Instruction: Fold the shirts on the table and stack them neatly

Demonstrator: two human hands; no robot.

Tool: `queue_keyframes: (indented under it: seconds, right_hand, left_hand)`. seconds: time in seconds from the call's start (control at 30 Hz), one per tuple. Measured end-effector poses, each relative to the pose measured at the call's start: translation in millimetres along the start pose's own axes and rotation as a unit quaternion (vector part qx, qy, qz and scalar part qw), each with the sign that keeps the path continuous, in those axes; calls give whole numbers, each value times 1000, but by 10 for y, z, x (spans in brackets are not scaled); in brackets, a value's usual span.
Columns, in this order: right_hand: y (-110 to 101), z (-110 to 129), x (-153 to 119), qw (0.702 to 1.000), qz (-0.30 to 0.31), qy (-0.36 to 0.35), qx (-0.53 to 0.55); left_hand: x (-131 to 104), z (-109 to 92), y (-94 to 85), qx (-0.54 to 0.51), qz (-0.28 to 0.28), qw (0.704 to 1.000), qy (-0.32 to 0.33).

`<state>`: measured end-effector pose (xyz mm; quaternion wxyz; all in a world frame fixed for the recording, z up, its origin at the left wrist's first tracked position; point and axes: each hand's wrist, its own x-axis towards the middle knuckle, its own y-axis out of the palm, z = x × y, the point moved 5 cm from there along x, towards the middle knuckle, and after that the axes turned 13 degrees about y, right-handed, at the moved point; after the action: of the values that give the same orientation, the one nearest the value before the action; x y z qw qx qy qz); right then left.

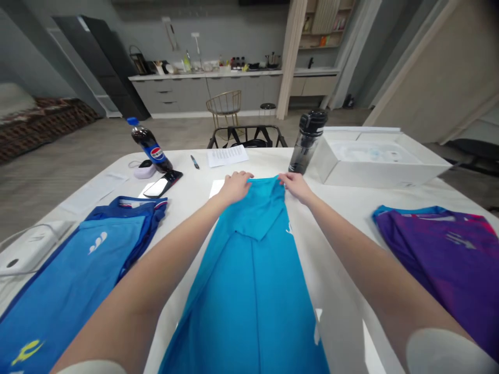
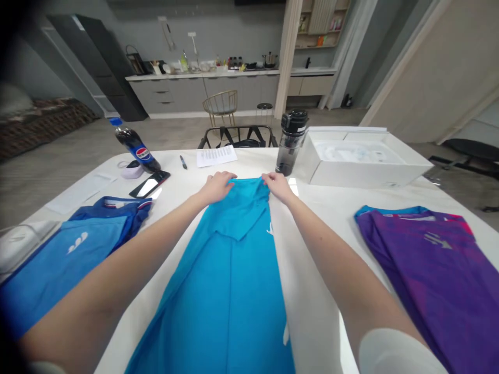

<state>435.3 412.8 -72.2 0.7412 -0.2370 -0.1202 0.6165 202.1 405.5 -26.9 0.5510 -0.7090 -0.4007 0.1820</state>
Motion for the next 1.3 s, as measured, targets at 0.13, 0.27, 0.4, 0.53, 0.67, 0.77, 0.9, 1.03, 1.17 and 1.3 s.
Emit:
queue_keyframes:
  seconds: [0.13,0.27,0.4,0.53,0.67,0.77,0.9,1.03,1.17,1.3]
  right_hand:
    - [-48,-136,-579,987,-10,-34,-159]
    - [109,-150,-912,967,-34,-36,-249]
    - [216,-175,-981,961,-61,-42,-268]
    - [149,-61,-973,976,-68,-56,-201]
    - [-42,119,-719,991,-86,-8,-104]
    - [-105,193,-392,985,-129,13,-117]
    - [42,155,-220,970,-140,29,-198]
    - [314,205,-682,945,-158,-77,-275]
    - [671,138,-1287,927,-69,-128,-347]
    - [791,-40,-1517,917,-50,-76,-389]
  left_hand:
    - [21,331,308,136,78,987,35]
    - [-46,437,383,169,64,983,21]
    - [-124,496,345,173,26,984,-29]
    - [-139,552,172,128,-41,987,-93]
    - [-19,547,-33,92,-108,982,-128]
    - [40,544,-26,88,-110,973,-185]
    - [-96,393,108,111,-127,969,-181]
    - [-417,-14,294,114,-85,990,5]
    - [-796,-269,559,87,18,995,35]
    - [-976,-332,730,92,23,995,9]
